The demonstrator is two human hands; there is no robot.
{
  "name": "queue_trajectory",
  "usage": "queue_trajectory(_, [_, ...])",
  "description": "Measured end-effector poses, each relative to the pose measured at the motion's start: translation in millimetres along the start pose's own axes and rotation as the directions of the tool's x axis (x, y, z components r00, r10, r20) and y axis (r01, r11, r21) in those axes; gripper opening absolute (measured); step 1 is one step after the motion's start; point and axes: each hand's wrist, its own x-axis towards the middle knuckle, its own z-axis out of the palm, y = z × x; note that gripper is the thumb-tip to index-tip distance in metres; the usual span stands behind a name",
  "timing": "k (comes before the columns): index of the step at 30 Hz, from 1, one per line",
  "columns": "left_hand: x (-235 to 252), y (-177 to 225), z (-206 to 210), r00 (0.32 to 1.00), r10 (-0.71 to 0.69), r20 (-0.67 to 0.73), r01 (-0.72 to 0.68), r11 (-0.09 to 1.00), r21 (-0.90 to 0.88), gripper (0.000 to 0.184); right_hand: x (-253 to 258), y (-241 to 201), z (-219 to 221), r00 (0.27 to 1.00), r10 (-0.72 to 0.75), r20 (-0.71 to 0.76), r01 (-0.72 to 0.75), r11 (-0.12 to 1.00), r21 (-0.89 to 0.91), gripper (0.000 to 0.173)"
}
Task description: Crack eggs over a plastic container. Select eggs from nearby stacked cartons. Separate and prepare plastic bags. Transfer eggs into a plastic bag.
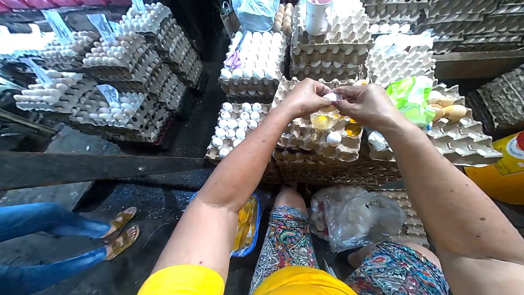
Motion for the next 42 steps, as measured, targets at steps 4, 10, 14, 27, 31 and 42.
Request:
queue_trajectory(4, [0, -3, 5, 0.996, 0.074, -0.056, -0.07, 0.995, 0.072, 0.026, 0, 3, 2, 1.0, -0.004, 0.002, 0.003, 1.0, 0.013, 0.032])
queue_trajectory(10, [-4, 0, 13, 0.992, 0.104, -0.073, -0.09, 0.981, 0.173, 0.028, 2, 7, 6, 1.0, 0.016, -0.018, -0.015, 0.999, 0.052, 0.03])
queue_trajectory(14, [-8, 5, 21, 0.986, 0.098, -0.136, -0.063, 0.969, 0.24, 0.029, 1, 4, 9, 0.998, 0.015, -0.061, -0.013, 0.999, 0.038, 0.03])
queue_trajectory(27, [-11, -4, 41, 0.944, 0.215, -0.248, -0.116, 0.926, 0.359, 0.036, -8, 10, 19, 0.986, -0.091, -0.138, 0.082, 0.994, -0.071, 0.035])
queue_trajectory(31, [-12, -6, 40, 0.941, 0.238, -0.241, -0.148, 0.929, 0.339, 0.036, -10, 11, 19, 0.987, -0.093, -0.127, 0.085, 0.994, -0.072, 0.037])
queue_trajectory(42, [-18, -10, 32, 0.949, 0.263, -0.174, -0.211, 0.939, 0.27, 0.038, -11, 18, 20, 0.961, -0.235, -0.148, 0.205, 0.959, -0.194, 0.036])
